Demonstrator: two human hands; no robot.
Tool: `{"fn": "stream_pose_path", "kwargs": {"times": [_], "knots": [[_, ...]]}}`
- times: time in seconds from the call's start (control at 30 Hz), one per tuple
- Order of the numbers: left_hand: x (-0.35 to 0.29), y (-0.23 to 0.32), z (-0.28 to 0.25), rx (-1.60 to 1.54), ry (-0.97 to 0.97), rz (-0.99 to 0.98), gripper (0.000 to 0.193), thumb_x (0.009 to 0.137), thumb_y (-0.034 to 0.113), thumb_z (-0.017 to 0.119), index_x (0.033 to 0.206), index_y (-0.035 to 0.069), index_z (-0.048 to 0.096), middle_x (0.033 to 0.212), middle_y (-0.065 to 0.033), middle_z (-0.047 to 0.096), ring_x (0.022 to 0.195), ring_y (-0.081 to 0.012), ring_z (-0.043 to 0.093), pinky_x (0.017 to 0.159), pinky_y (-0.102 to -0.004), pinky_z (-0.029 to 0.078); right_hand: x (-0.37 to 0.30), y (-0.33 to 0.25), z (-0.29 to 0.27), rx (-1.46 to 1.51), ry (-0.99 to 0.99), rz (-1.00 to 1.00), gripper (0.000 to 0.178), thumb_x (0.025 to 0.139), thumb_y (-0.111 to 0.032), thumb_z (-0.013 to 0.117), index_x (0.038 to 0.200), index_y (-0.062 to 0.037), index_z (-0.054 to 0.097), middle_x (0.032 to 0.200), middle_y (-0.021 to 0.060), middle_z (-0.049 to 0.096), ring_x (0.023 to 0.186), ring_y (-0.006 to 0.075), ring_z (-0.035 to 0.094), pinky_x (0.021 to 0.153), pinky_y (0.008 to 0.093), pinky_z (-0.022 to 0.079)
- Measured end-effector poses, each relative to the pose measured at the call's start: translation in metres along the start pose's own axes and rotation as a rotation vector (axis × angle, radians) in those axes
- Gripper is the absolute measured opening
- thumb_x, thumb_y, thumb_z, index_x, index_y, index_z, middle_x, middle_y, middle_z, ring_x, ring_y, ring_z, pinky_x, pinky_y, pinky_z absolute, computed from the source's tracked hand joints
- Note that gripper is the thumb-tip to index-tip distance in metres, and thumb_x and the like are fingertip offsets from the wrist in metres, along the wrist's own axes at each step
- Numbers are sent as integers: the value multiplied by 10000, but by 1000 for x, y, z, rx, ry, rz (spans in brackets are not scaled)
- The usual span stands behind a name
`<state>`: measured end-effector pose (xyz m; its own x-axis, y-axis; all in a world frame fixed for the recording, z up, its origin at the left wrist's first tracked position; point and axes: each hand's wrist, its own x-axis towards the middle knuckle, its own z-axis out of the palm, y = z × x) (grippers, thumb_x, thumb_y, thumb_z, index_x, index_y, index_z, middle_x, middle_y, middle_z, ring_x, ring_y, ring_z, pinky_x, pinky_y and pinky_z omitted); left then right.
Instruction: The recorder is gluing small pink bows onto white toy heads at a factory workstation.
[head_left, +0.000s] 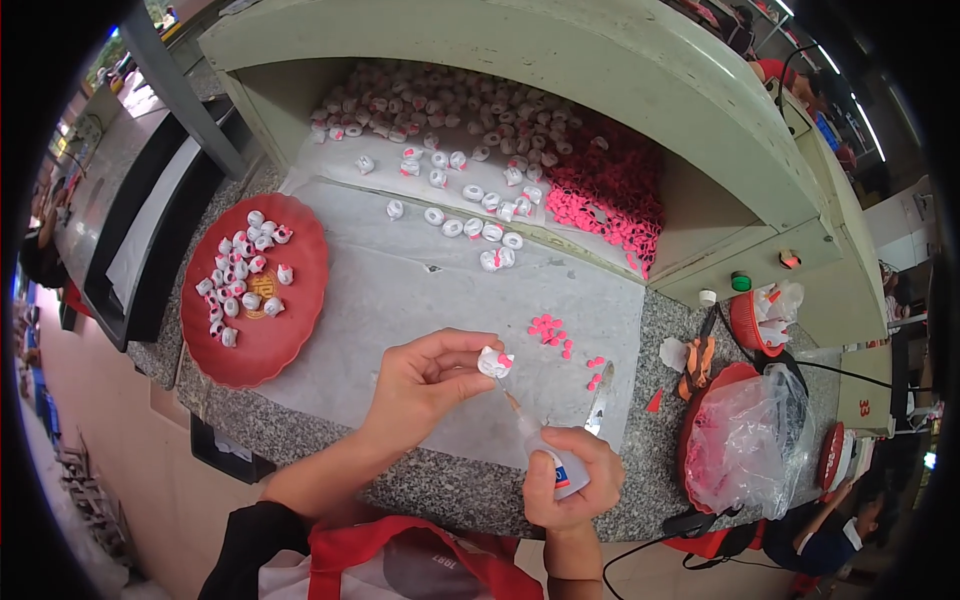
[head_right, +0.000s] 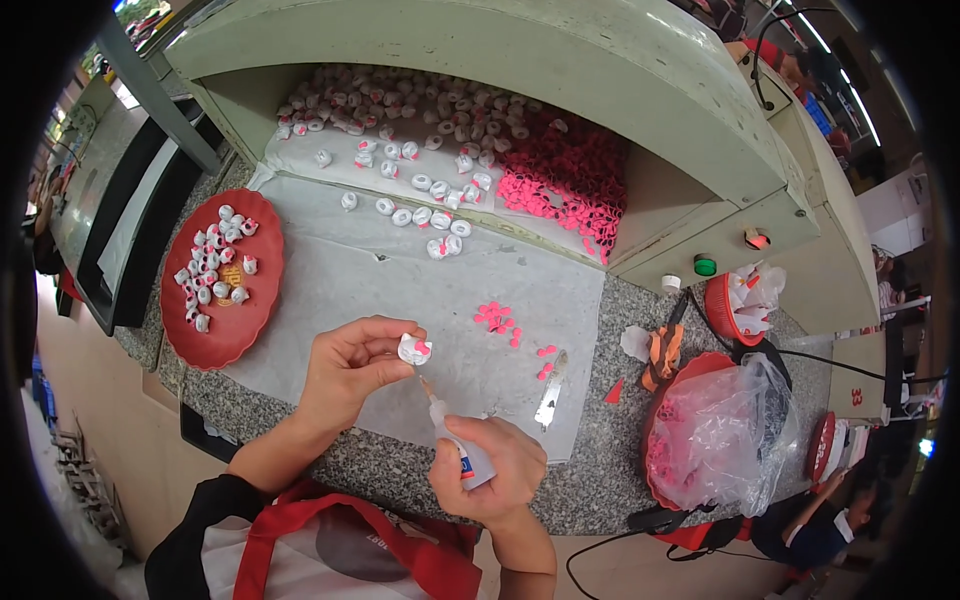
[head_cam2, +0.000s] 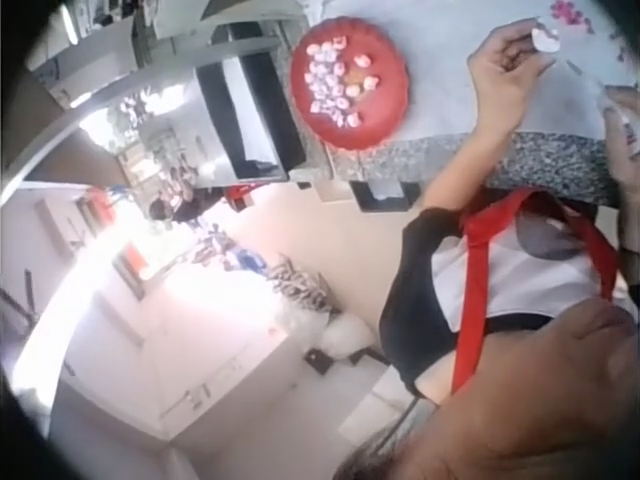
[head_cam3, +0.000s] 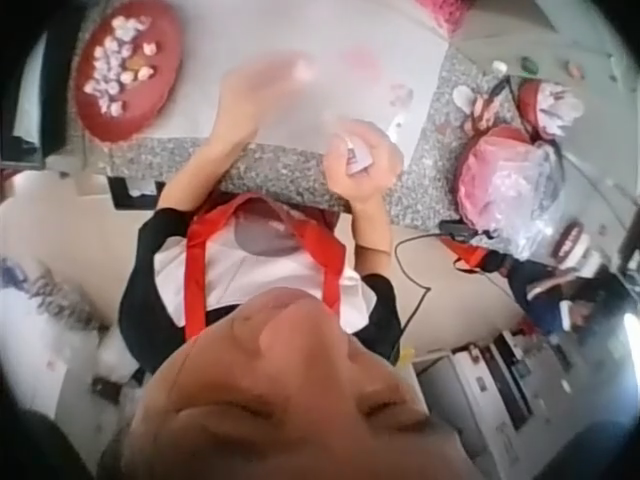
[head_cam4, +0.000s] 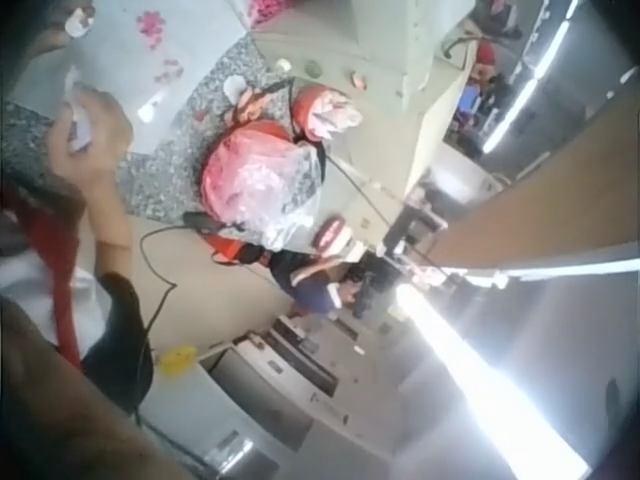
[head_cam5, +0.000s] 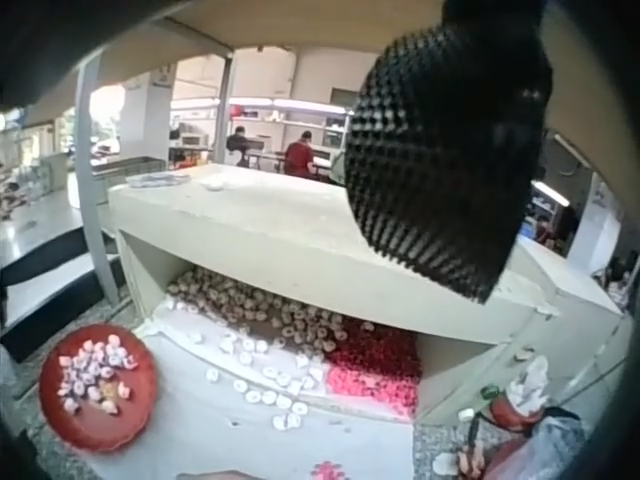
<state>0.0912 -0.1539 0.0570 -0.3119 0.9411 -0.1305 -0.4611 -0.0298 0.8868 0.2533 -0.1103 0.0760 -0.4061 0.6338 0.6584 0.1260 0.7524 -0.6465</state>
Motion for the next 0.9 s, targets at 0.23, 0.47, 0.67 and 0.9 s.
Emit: {"fn": "stream_pose_path", "kwargs": {"times": [0.23,0.47,0.67,0.9], "knots": [[3,-1,-5,52,11,-10,325,726,-98,585,1041,-38,530,1000,-106,588,901,-139,577,778,-244,469,6,1,-1,146,88,574,161,732,-132,582,805,10,568,693,95,608,595,174,592,525,265,459],[10,-6,-7,68,51,14,326,732,-83,586,1046,-28,518,973,-83,590,872,-125,581,745,-219,461,4,108,11,61,-72,836,172,722,-95,596,863,4,597,720,121,612,705,212,615,565,274,468],[10,-7,-11,33,73,24,322,740,-76,584,1050,-29,510,972,-80,585,872,-129,585,745,-217,460,6,98,22,-599,-228,594,141,661,-91,651,769,-17,598,775,117,614,671,284,591,646,326,469],[11,-17,-10,100,57,-14,314,753,-64,579,1057,-25,509,923,-85,609,855,-129,592,752,-223,461,9,74,10,143,-25,947,67,746,-41,571,805,-11,560,718,62,617,569,61,529,428,184,396]]}}
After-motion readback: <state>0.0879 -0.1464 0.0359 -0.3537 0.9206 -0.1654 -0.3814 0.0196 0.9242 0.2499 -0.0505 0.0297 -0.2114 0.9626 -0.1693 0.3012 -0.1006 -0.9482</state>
